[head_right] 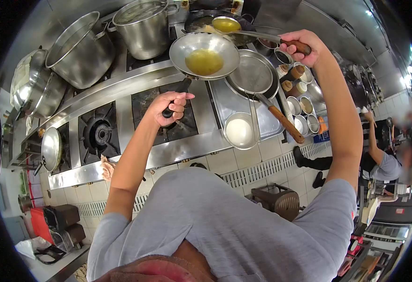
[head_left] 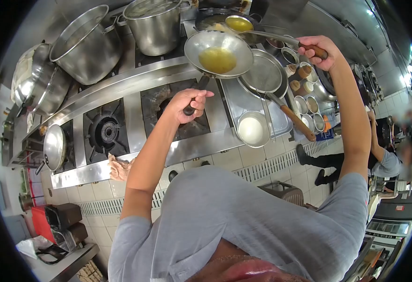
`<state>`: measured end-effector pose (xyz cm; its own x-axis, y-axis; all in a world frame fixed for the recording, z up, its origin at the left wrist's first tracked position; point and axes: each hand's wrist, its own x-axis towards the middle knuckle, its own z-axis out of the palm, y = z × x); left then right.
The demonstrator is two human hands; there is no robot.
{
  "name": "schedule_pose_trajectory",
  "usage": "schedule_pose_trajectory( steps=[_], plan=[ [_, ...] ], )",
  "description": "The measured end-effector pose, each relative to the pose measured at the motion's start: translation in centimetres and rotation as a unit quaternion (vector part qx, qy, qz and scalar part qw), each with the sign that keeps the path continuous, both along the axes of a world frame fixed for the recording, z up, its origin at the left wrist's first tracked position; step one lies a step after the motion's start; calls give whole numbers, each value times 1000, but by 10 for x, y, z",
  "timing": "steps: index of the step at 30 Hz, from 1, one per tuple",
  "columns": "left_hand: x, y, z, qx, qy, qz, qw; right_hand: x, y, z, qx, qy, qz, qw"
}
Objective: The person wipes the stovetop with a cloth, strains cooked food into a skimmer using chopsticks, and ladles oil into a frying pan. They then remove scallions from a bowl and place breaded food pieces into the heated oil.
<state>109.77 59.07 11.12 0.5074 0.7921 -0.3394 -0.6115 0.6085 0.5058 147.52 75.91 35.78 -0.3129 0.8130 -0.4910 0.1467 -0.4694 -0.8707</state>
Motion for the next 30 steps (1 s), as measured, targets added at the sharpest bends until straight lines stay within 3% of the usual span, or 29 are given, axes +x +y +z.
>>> schedule_pose_trajectory(
  steps=[9,20,28,30],
  plan=[
    [-10,7,7,17,-10,-18,1000,-18,-73,0,7,-33,29,999],
    [-24,-7,7,22,-28,-23,999,-35,-131,-34,148,-159,105,971],
    [-27,-20,16,23,-10,-5,1000,-46,-173,-30,296,-347,160,875],
    [-27,-21,16,21,-13,-4,1000,-39,-170,-38,421,-391,195,795]
  ],
)
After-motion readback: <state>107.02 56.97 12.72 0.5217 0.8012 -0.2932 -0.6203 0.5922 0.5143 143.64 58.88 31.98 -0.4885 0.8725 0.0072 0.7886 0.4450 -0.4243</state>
